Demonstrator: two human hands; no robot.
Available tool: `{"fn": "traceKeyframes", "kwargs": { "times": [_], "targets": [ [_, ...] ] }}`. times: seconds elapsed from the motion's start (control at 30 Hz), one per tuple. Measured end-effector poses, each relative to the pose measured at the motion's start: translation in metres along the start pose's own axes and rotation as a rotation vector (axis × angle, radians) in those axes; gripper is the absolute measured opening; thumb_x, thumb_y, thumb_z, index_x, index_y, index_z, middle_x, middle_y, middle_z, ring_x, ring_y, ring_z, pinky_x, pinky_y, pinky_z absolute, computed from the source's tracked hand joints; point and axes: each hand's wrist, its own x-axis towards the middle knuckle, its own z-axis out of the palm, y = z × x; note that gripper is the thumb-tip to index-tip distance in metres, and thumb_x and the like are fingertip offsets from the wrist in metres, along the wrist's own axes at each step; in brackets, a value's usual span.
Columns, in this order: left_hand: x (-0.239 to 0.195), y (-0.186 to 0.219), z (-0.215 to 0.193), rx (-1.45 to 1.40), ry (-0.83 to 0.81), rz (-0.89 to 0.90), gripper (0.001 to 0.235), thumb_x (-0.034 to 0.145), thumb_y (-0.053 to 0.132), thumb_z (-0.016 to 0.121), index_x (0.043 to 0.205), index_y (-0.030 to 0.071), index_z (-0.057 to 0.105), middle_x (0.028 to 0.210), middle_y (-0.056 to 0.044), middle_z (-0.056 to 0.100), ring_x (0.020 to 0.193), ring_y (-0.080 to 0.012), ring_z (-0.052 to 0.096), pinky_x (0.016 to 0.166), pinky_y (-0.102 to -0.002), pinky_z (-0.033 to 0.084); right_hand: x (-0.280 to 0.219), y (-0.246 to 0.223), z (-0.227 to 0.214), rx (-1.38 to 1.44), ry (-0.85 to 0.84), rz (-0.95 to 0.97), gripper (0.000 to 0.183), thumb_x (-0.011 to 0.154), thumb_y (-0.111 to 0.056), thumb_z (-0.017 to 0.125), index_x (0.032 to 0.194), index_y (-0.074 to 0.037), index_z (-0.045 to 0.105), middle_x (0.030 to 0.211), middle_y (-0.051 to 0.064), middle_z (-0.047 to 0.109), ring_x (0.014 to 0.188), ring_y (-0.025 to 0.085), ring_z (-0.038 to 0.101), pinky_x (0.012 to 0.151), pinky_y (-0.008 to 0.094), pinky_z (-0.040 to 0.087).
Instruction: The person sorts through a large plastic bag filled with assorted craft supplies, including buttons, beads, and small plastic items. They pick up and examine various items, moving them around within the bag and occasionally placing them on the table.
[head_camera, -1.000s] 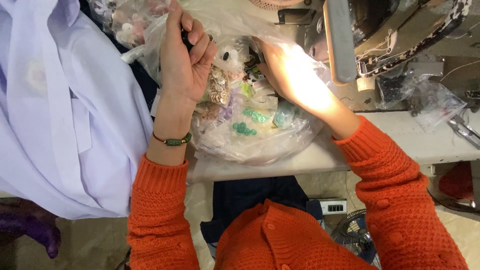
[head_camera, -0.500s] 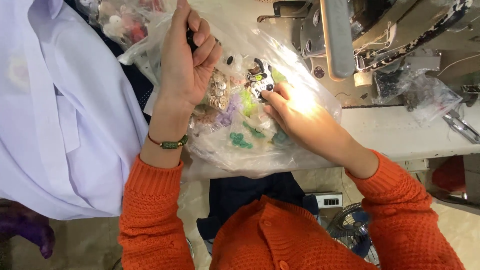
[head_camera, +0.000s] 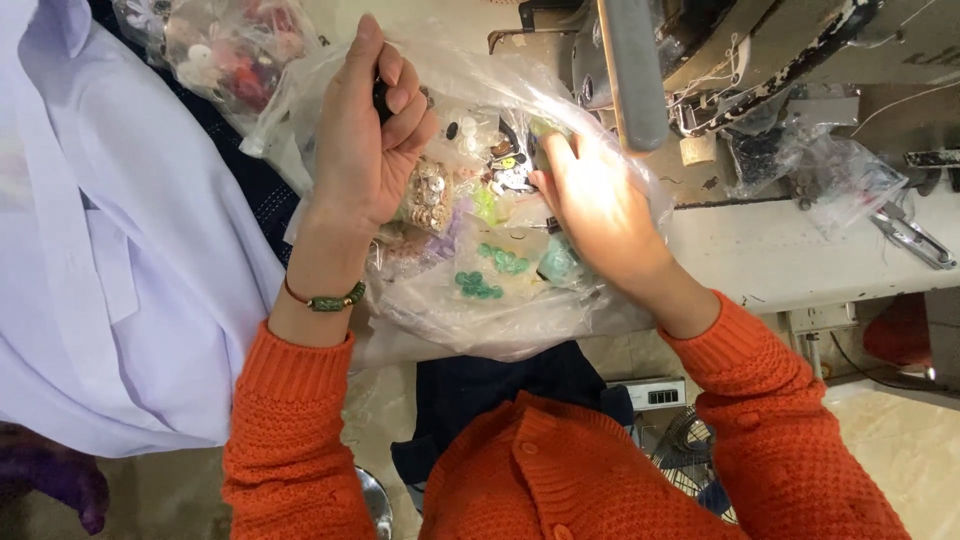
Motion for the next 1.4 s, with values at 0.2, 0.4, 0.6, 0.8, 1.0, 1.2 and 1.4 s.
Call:
{"fn": "traceKeyframes", "kwargs": {
  "times": [0.2, 0.4, 0.6, 0.8, 1.0, 1.2, 1.4],
  "targets": [
    [-0.002, -0.001, 0.000, 0.044, -0.009, 0.016, 0.033, 0.100, 0.040, 0.052, 0.080, 0.014, 0.053, 0.067, 0.003, 0.044, 0.048, -0.0075, 0.021, 0.051, -0.026, 0.021, 0.011, -0.005, -0.004, 0.018, -0.005, -0.068, 0.020, 0.108, -0.018, 0.058, 0.117, -0.001, 0.061, 0.099, 0.013, 0.057, 0.080, 0.030, 0.060, 0.049, 0.045, 0.048],
    [-0.019, 0.002, 0.029, -0.152, -0.062, -0.197, 0.032, 0.099, 0.035, 0.056, 0.078, 0.012, 0.051, 0.064, 0.002, 0.041, 0.047, -0.0064, 0.021, 0.046, -0.023, 0.022, 0.018, 0.005, 0.004, 0.136, 0.058, -0.096, 0.016, 0.104, -0.014, 0.066, 0.107, 0.002, 0.066, 0.095, 0.018, 0.068, 0.078, 0.036, 0.066, 0.061, 0.046, 0.051],
    [-0.024, -0.011, 0.035, -0.114, -0.072, -0.245, 0.033, 0.100, 0.036, 0.054, 0.077, 0.012, 0.052, 0.064, 0.001, 0.041, 0.046, -0.0076, 0.020, 0.048, -0.025, 0.020, 0.023, 0.009, 0.010, 0.033, 0.022, -0.069, 0.019, 0.102, -0.021, 0.068, 0.108, -0.003, 0.069, 0.097, 0.013, 0.069, 0.085, 0.036, 0.068, 0.064, 0.050, 0.053],
    [-0.026, -0.011, 0.034, -0.144, -0.097, -0.255, 0.030, 0.102, 0.032, 0.053, 0.082, 0.010, 0.057, 0.069, -0.001, 0.050, 0.048, -0.0079, 0.026, 0.050, -0.024, 0.025, 0.030, 0.005, -0.009, 0.342, -0.009, 0.039, 0.016, 0.102, -0.018, 0.062, 0.095, -0.007, 0.072, 0.092, 0.006, 0.074, 0.083, 0.024, 0.066, 0.069, 0.041, 0.047],
    [-0.025, -0.011, 0.034, -0.182, -0.050, -0.255, 0.029, 0.100, 0.031, 0.056, 0.082, 0.009, 0.056, 0.071, -0.002, 0.050, 0.050, -0.0091, 0.027, 0.051, -0.024, 0.025, 0.027, 0.001, -0.030, 0.595, -0.090, 0.107, 0.018, 0.106, -0.022, 0.061, 0.097, -0.012, 0.073, 0.070, -0.008, 0.056, 0.064, 0.005, 0.044, 0.062, 0.026, 0.036],
    [-0.026, -0.019, 0.031, -0.129, 0.050, -0.278, 0.025, 0.104, 0.028, 0.053, 0.091, 0.007, 0.056, 0.078, -0.004, 0.055, 0.052, -0.0083, 0.036, 0.052, -0.022, 0.029, 0.003, -0.029, -0.049, 0.883, 0.129, 0.038, 0.011, 0.106, -0.013, 0.066, 0.106, -0.002, 0.068, 0.100, 0.006, 0.069, 0.092, 0.014, 0.065, 0.084, 0.026, 0.054],
    [-0.027, -0.025, 0.031, -0.181, 0.038, -0.301, 0.027, 0.101, 0.033, 0.057, 0.091, 0.007, 0.058, 0.065, -0.002, 0.042, 0.057, -0.0094, 0.044, 0.055, -0.022, 0.040, 0.029, -0.048, -0.045, 0.367, 0.321, -0.226, 0.008, 0.111, -0.009, 0.064, 0.103, -0.007, 0.064, 0.083, 0.005, 0.050, 0.066, 0.019, 0.045, 0.062, 0.032, 0.039]
  ]
}}
